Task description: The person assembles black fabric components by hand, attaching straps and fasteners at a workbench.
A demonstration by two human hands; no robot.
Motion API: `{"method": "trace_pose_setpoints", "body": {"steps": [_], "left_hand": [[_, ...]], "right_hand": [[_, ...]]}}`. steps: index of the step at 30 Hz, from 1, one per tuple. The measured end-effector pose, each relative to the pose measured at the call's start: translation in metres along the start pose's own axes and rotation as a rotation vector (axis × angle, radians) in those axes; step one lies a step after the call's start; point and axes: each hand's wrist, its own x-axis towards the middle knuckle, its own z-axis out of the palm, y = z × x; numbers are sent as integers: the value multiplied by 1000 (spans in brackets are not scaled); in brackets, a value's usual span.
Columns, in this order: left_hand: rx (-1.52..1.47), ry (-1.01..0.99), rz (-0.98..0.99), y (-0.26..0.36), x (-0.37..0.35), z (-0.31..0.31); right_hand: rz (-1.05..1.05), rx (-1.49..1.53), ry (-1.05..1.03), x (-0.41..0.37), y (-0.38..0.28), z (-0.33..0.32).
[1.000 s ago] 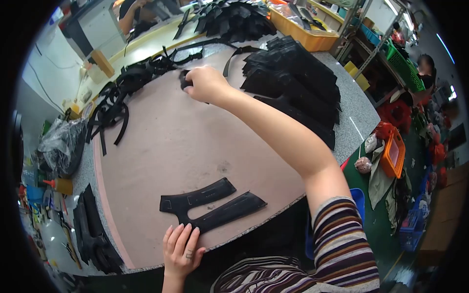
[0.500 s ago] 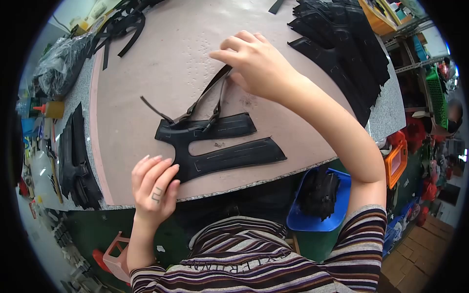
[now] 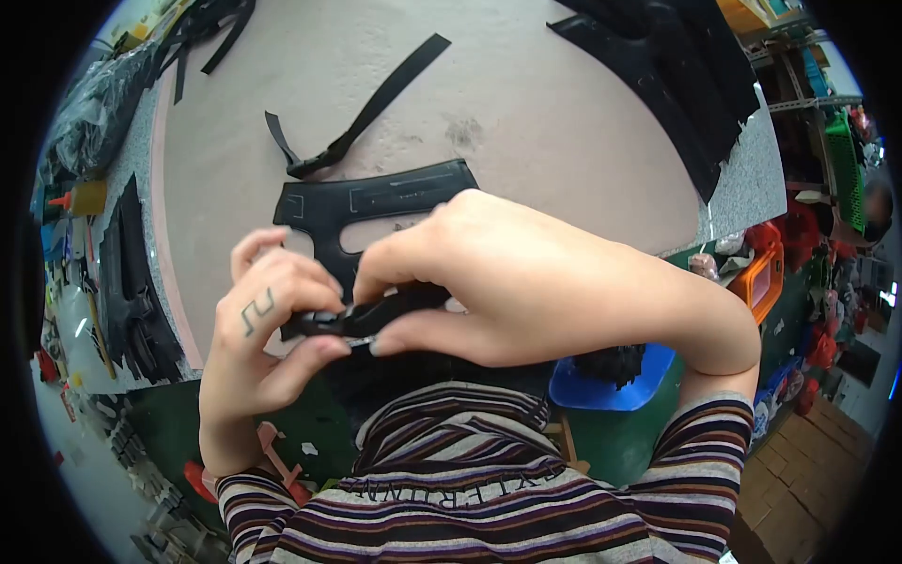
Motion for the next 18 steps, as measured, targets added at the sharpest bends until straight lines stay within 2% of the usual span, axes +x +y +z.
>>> {"method": "trace_pose_setpoints", "body": {"steps": [3,6,10,11,18], "left_hand": [[-249,-126,-119,0,-12,4],[-323,-120,-137,-3,-17,13],[-361,-113,-175,-5,-17,14],[-364,-111,-191,-5,-17,14],[-428,-156,-196,-8,-21,13]], "right_hand": [[140,269,-138,-10,5,6],[116,352,-119,-9,14,18],[194,299,-143,-3,15,24],[159,303,-101,-4,17,27],[197,553,-15,-12,24,48]]}}
